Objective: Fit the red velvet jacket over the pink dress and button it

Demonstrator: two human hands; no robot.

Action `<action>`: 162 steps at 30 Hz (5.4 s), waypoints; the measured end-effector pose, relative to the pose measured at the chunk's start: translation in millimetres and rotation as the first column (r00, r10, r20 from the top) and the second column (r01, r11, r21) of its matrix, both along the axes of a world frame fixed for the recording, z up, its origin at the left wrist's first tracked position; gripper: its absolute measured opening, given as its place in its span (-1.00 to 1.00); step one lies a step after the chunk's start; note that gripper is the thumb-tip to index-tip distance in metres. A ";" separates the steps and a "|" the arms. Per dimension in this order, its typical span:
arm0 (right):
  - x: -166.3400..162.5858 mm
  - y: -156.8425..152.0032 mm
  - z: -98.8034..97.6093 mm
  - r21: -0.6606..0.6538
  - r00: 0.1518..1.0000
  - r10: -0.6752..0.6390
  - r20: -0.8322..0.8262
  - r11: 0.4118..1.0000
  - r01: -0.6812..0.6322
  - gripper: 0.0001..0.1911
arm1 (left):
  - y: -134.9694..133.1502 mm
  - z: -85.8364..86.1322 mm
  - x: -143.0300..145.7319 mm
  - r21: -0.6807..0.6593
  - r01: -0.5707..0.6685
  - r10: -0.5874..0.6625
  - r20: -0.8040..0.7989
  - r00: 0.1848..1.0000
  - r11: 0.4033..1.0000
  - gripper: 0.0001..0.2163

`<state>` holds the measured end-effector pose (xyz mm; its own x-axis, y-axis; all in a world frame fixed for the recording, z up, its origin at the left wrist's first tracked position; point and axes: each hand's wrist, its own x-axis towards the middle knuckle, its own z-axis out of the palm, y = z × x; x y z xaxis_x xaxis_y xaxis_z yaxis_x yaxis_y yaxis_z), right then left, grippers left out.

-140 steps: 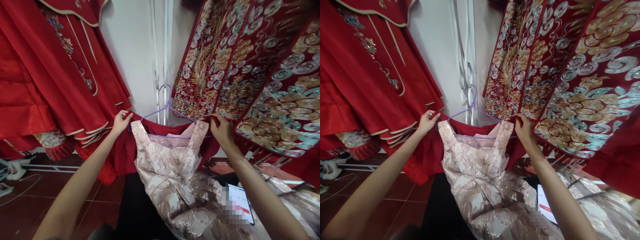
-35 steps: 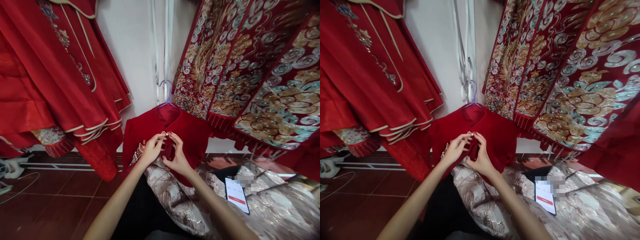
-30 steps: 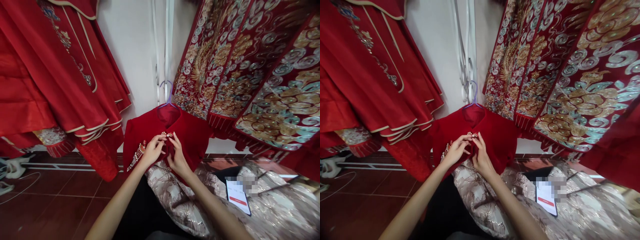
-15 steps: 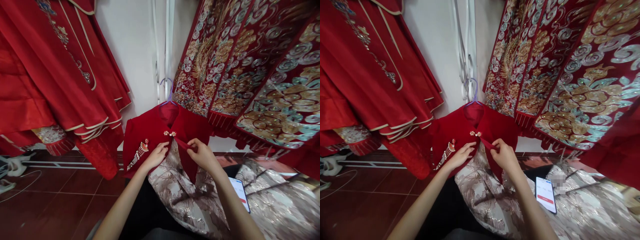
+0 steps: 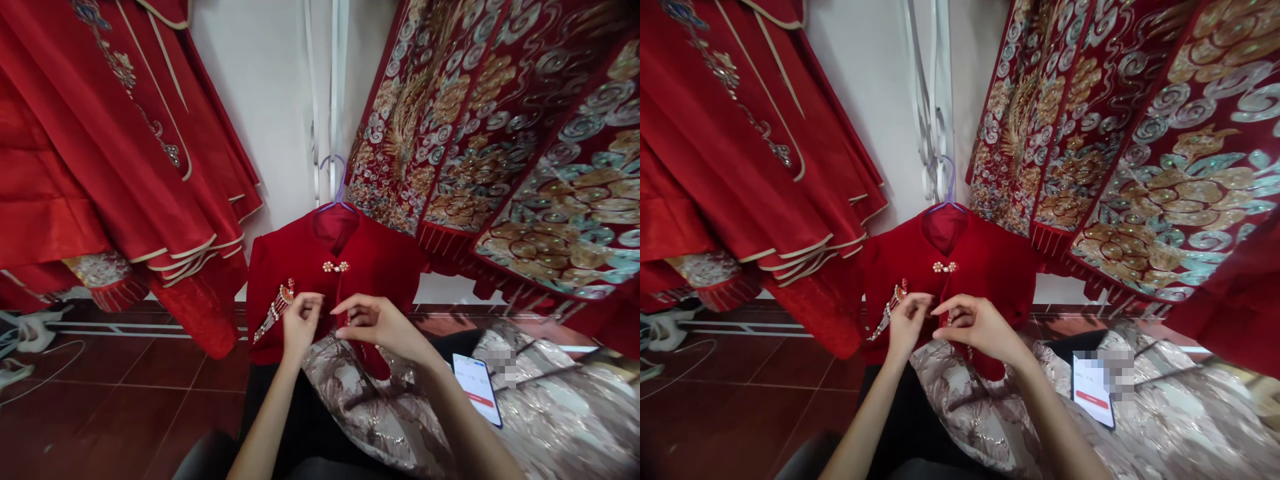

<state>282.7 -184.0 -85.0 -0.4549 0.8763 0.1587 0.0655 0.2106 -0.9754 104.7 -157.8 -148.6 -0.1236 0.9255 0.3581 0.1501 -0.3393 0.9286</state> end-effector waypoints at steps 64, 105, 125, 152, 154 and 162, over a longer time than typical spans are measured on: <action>-17.9 42.7 -94.1 0.148 0.938 -0.073 0.339 0.989 0.024 -0.79 | -60.3 -61.0 -19.4 -0.084 -0.257 0.224 -0.281 0.933 0.963 -0.70; -70.0 24.8 -103.9 0.117 0.958 -0.278 0.075 0.956 0.268 -0.86 | -40.5 -60.9 -39.0 -0.163 -0.162 0.169 0.031 0.985 0.973 -0.73; -60.0 21.4 -83.1 0.223 0.953 -0.248 0.171 0.952 0.208 -0.82 | -40.2 -50.5 -56.0 -0.068 -0.238 0.225 -0.166 0.960 0.969 -0.75; -68.0 28.3 -107.1 0.059 0.957 -0.275 0.097 0.961 0.270 -0.89 | -42.1 -51.9 -46.5 0.199 -0.175 0.261 -0.602 0.755 0.964 -0.87; -67.8 28.3 -107.2 0.051 0.960 -0.266 0.088 0.964 0.262 -0.88 | -41.4 -54.7 -46.9 0.167 -0.191 0.251 -0.533 0.808 0.967 -0.87; -66.7 28.0 -104.8 0.022 0.977 -0.198 0.080 0.980 0.197 -0.82 | -43.5 -58.8 -45.5 -0.021 -0.207 0.196 -0.243 0.950 0.978 -0.84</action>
